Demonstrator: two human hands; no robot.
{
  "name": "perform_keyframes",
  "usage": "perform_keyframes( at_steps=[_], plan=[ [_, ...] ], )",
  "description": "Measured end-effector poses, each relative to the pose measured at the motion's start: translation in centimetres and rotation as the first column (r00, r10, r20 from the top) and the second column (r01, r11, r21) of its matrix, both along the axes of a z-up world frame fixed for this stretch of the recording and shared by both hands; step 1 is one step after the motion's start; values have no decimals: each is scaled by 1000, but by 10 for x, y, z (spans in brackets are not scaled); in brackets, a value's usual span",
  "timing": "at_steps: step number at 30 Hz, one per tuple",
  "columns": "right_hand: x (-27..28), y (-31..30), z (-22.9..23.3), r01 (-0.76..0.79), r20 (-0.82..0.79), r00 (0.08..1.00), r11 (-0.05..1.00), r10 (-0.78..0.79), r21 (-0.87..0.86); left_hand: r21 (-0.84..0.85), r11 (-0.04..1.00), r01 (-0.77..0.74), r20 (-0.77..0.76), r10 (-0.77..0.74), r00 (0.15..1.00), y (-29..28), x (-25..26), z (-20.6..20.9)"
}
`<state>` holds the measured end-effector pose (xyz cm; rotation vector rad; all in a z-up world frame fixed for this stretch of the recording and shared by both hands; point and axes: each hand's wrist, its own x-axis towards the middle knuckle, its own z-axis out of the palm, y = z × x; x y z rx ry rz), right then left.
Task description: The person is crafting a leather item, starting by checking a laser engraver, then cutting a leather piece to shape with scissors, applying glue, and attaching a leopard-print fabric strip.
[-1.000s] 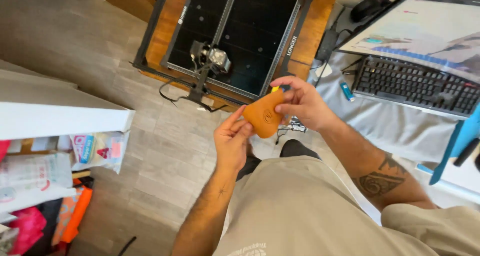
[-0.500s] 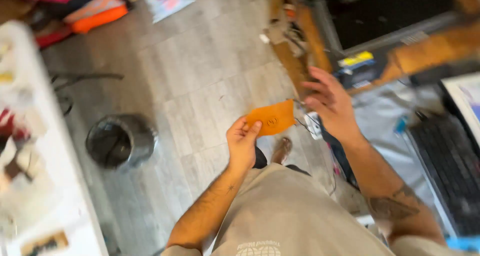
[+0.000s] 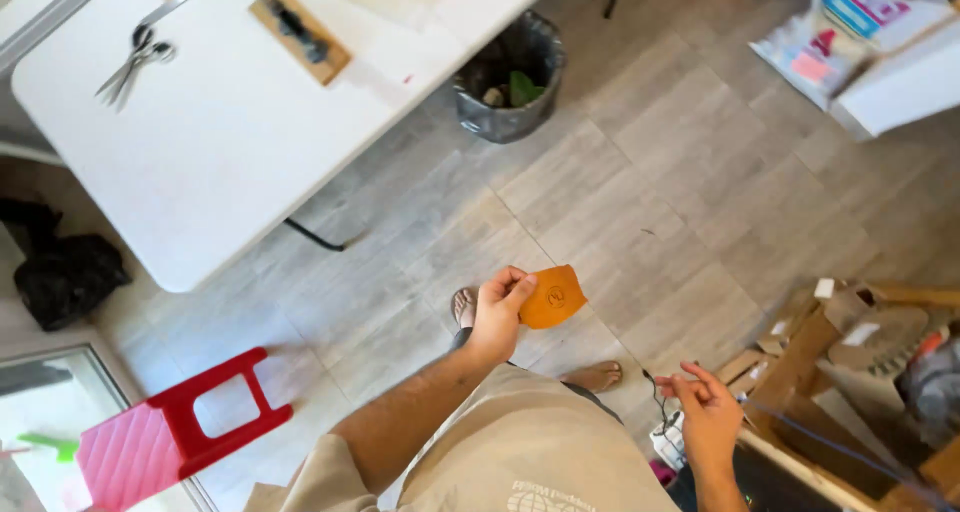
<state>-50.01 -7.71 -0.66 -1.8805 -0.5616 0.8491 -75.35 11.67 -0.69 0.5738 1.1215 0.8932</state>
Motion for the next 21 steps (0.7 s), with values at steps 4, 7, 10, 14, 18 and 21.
perform_keyframes(
  at_steps=[4,7,10,14,18,21],
  plan=[
    [-60,106,18,-230,69,971,973,229,0,29,984,-175,-39,176,984,21,-99,-10],
    [-99,190,27,-322,140,940,944,310,70,43,953,-299,-85,302,950,55,-162,-11],
    [-125,234,23,-558,247,798,829,549,-39,39,876,-480,-20,481,876,62,-205,-11],
    [-152,313,-18,-763,176,627,644,759,-58,-6,724,-690,92,687,721,95,-242,-5],
    [-194,398,-46,-925,190,301,334,935,-180,-65,666,-743,219,736,641,112,-262,-1],
    [-244,462,-57,-973,122,135,155,983,-173,-53,568,-822,112,821,560,123,-267,24]
  ],
)
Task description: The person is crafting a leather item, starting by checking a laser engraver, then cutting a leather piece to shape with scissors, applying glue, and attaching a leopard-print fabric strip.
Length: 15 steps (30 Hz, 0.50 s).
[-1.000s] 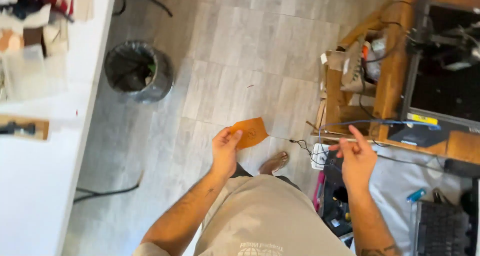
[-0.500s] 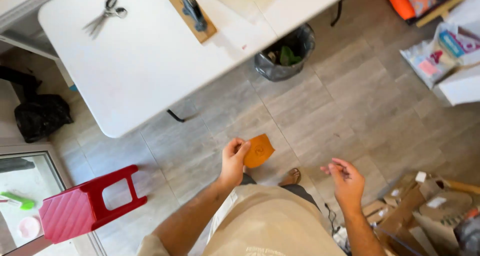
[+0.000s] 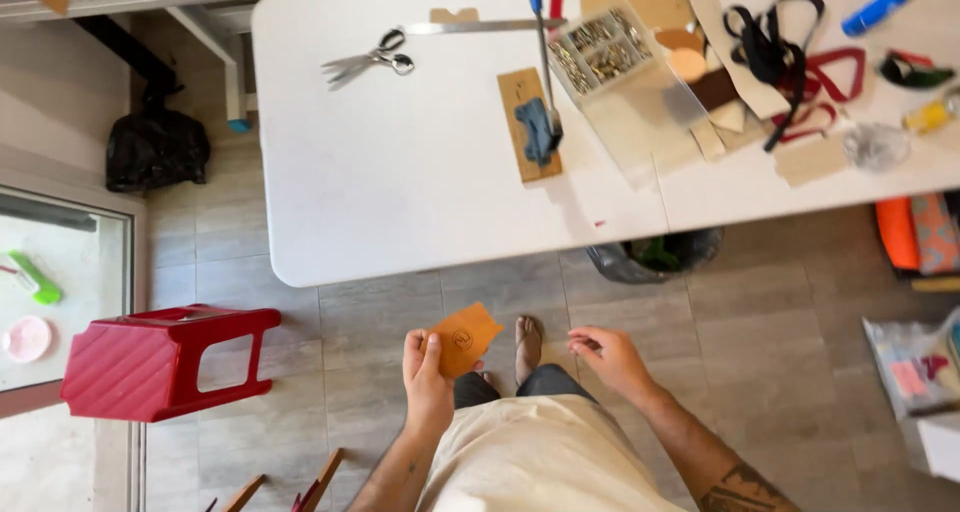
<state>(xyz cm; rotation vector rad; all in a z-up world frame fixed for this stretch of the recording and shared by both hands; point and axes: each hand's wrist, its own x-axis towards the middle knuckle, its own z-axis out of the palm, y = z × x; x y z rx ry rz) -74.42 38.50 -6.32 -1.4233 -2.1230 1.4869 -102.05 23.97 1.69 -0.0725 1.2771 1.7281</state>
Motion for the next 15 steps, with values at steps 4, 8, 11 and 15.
perform_keyframes(
  at_steps=[4,8,11,15],
  plan=[
    [-95,89,28,-327,139,936,945,323,11,-18,993,-118,-19,117,993,8,-20,-4],
    [-207,169,6,-539,208,836,831,508,139,-209,959,-191,-132,166,977,20,-57,6],
    [-303,226,-17,-615,325,773,770,545,171,-430,896,-112,-254,-1,967,25,-95,-13],
    [-444,311,-29,-666,564,674,722,477,186,-657,751,-68,-403,-274,873,17,-146,-89]
  ],
)
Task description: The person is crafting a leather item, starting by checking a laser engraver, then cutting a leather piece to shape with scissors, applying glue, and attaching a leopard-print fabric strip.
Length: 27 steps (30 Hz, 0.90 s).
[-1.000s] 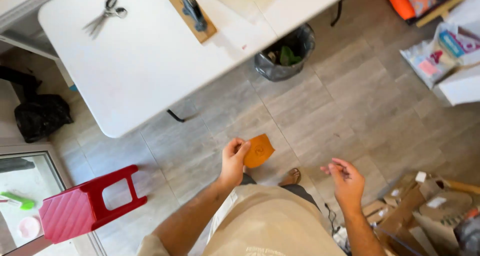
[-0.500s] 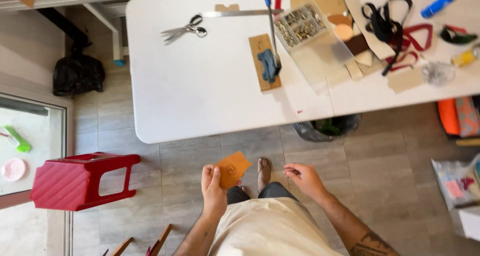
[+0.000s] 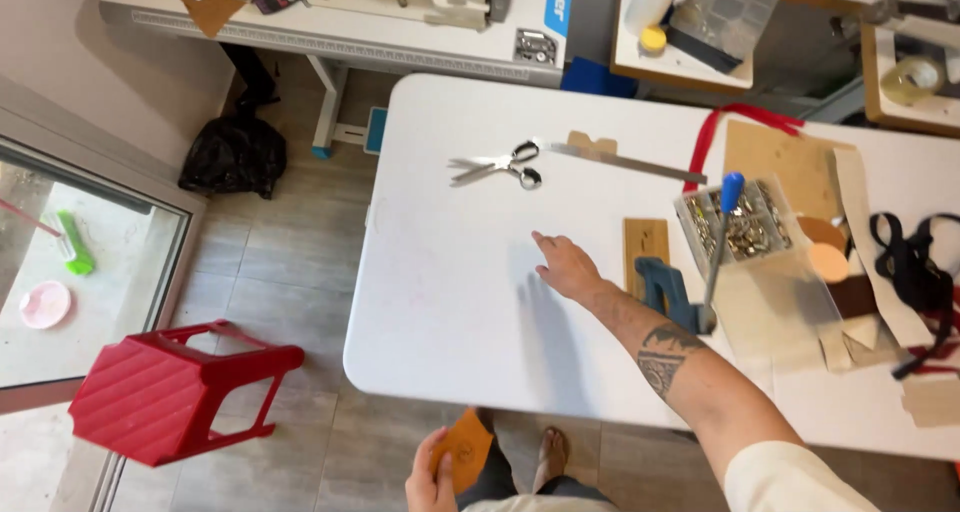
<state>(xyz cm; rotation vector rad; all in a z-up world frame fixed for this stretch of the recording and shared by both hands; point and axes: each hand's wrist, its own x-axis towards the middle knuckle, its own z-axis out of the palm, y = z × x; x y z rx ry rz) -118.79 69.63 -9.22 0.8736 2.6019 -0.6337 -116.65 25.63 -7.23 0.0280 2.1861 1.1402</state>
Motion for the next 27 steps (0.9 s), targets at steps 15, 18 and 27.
perform_keyframes(
  at_steps=[15,18,27],
  plan=[
    [-145,135,-44,-222,284,947,947,153,231,-281,953,-116,188,173,967,8,-120,-56],
    [-135,124,-42,55,321,942,989,-96,135,-139,952,-273,254,301,919,44,-142,16],
    [-43,-30,-2,244,-174,685,449,-707,-860,710,659,-249,6,348,938,127,-180,102]
  ],
)
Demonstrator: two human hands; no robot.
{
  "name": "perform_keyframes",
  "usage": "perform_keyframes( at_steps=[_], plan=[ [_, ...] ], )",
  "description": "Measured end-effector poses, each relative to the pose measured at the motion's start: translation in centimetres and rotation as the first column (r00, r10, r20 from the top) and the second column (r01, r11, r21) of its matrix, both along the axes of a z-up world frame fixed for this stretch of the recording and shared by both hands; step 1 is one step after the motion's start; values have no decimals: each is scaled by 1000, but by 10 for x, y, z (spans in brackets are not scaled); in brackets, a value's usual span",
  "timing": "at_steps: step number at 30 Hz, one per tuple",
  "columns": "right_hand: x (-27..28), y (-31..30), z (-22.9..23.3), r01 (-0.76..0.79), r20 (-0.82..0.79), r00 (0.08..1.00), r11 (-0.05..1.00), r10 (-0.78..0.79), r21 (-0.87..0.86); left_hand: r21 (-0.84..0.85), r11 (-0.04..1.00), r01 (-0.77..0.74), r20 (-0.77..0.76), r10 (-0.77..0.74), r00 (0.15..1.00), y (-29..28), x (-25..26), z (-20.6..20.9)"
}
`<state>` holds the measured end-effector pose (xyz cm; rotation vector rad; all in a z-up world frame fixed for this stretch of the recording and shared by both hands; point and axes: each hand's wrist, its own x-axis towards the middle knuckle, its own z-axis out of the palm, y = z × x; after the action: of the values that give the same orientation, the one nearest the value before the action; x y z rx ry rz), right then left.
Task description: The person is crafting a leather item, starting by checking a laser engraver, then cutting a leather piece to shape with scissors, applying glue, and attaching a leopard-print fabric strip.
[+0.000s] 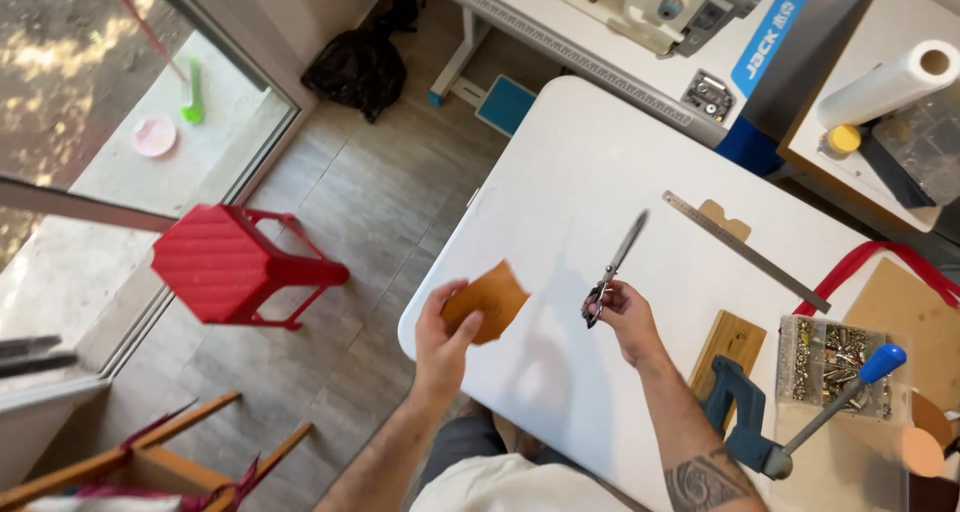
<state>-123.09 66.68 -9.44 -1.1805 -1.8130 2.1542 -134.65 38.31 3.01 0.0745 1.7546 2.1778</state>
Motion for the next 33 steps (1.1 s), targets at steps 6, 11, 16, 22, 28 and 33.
perform_keyframes(
  at_steps=[6,11,16,22,28,33],
  plan=[
    [89,-67,86,-91,-443,896,989,29,-120,257,962,95,-134,-62,989,45,38,85],
    [151,-70,123,-312,-570,782,950,253,-6,220,968,123,-299,-53,953,48,91,139],
    [177,-88,178,-364,-593,691,908,412,206,129,982,136,-471,-60,880,49,133,181],
    [187,-109,224,-253,-606,692,918,392,306,45,988,150,-676,-80,733,50,159,189],
    [177,-124,258,-140,-691,613,914,383,381,77,987,140,-790,-25,613,43,160,205],
    [167,-138,280,-64,-701,592,890,398,451,89,987,131,-821,-2,572,24,157,225]
  ],
)
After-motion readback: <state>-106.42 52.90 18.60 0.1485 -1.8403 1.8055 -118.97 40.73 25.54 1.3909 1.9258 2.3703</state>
